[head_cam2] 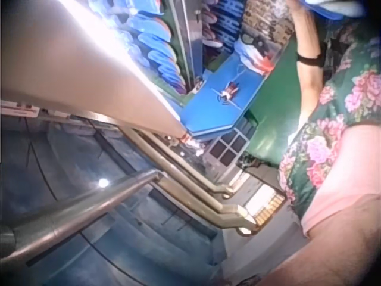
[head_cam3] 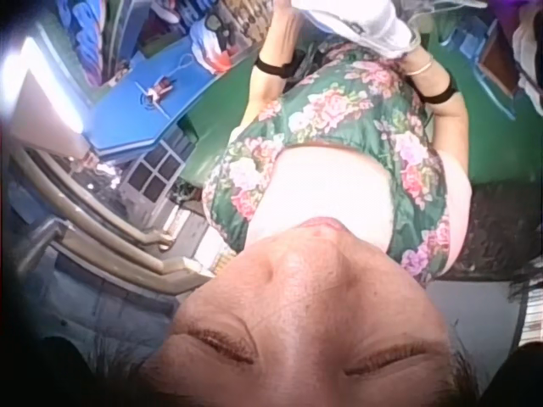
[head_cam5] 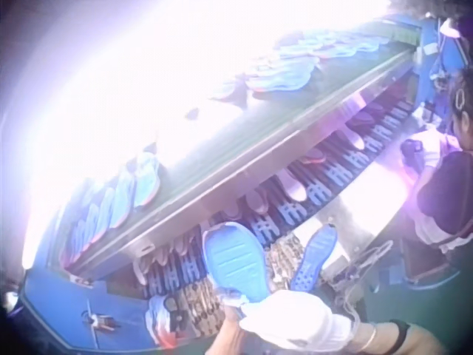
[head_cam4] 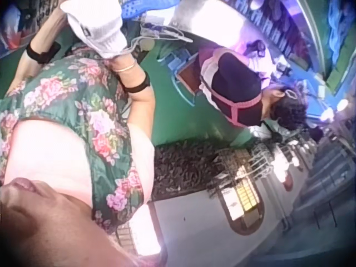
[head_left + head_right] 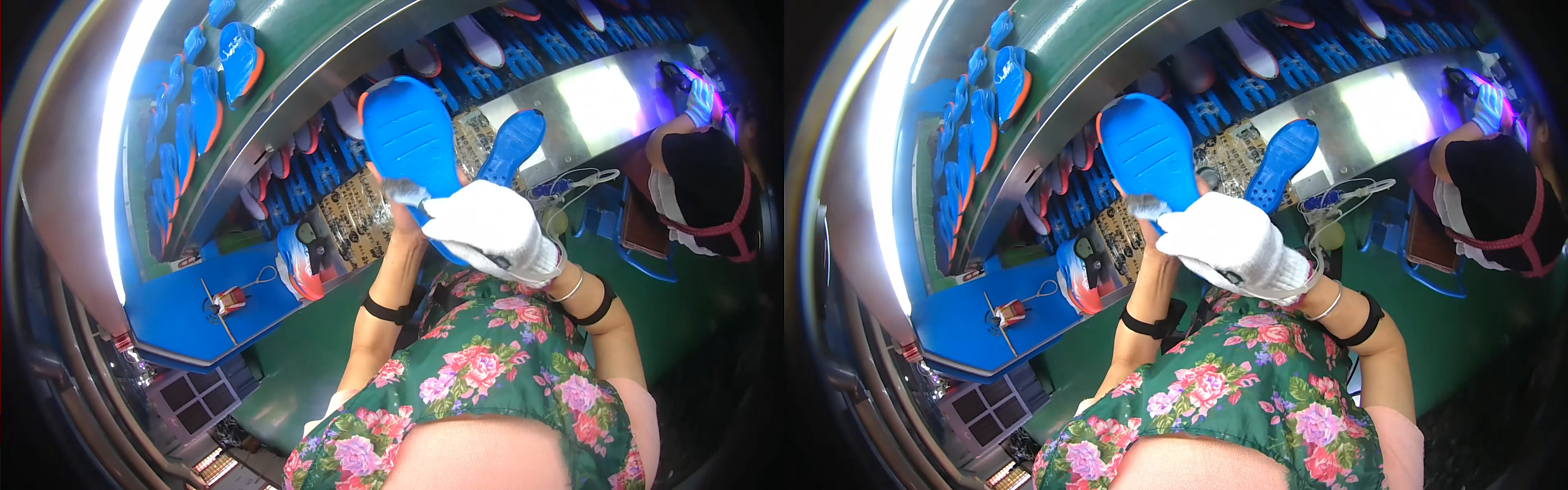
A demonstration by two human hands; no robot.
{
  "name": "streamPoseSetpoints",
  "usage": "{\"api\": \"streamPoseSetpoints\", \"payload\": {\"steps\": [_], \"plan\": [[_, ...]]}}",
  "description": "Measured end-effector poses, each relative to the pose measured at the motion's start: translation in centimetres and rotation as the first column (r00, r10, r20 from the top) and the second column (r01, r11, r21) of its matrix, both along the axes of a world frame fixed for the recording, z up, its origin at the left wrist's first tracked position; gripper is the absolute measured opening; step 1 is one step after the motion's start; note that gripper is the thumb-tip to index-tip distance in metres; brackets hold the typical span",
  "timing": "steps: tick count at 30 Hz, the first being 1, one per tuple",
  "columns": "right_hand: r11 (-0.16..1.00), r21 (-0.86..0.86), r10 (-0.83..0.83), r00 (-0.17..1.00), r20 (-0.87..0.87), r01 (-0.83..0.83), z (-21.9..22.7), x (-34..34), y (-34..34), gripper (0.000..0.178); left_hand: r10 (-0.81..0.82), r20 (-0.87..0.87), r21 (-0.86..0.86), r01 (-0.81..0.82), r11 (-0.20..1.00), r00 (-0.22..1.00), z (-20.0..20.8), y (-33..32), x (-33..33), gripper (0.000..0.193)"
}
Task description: Applying glue or adhesive to the interior surface of blue shoe soles using a brush tool at a manufacturing station.
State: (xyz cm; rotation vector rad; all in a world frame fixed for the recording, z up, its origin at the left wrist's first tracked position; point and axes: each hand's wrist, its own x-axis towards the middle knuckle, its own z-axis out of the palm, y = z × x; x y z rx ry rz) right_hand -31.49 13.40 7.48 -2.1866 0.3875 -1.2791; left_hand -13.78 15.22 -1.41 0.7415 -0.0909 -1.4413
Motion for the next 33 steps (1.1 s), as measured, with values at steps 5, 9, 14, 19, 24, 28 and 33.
{"api": "streamPoseSetpoints", "payload": {"steps": [5, 9, 14, 19, 24, 28, 33], "plan": [[0.945, 0.327, -0.057, 0.993, 0.107, 0.019, -0.8, -1.2, -1.1, 0.026, -0.136, 0.096, -0.135, 0.148, 0.98, 0.986, 1.4, -0.6, 0.0, 0.114], [0.999, 0.029, -0.025, 0.999, -0.023, 0.026, -0.8, -0.8, 0.5, 0.031, -0.278, -0.121, -0.26, 0.24, 0.935, 0.953, 2.2, -0.9, -0.5, 0.115], [0.966, 0.257, -0.028, 0.998, 0.053, 0.013, -1.2, -1.6, -0.3, 0.023, -0.3, -0.214, -0.391, 0.2, 0.899, 0.93, 0.8, -1.7, 0.3, 0.115], [0.965, 0.254, 0.073, 0.997, -0.037, -0.061, -1.8, -1.2, 1.6, 0.036, -0.285, -0.234, -0.333, 0.198, 0.922, 0.93, 1.0, -2.0, 0.4, 0.116], [0.952, 0.293, 0.074, 0.995, 0.066, -0.09, -1.4, -1.9, -0.1, 0.02, -0.225, -0.167, -0.356, 0.154, 0.922, 0.96, 0.7, -2.8, 1.2, 0.114], [1.0, -0.017, -0.009, 0.998, -0.07, 0.008, -1.9, -2.1, 1.3, 0.032, -0.286, -0.156, -0.35, 0.218, 0.911, 0.945, 1.6, -2.7, 1.1, 0.113], [0.953, 0.268, 0.14, 0.99, 0.012, -0.138, -1.0, -2.5, 1.4, 0.022, -0.316, -0.218, -0.368, 0.222, 0.903, 0.923, 0.5, -3.1, 2.3, 0.113]]}}
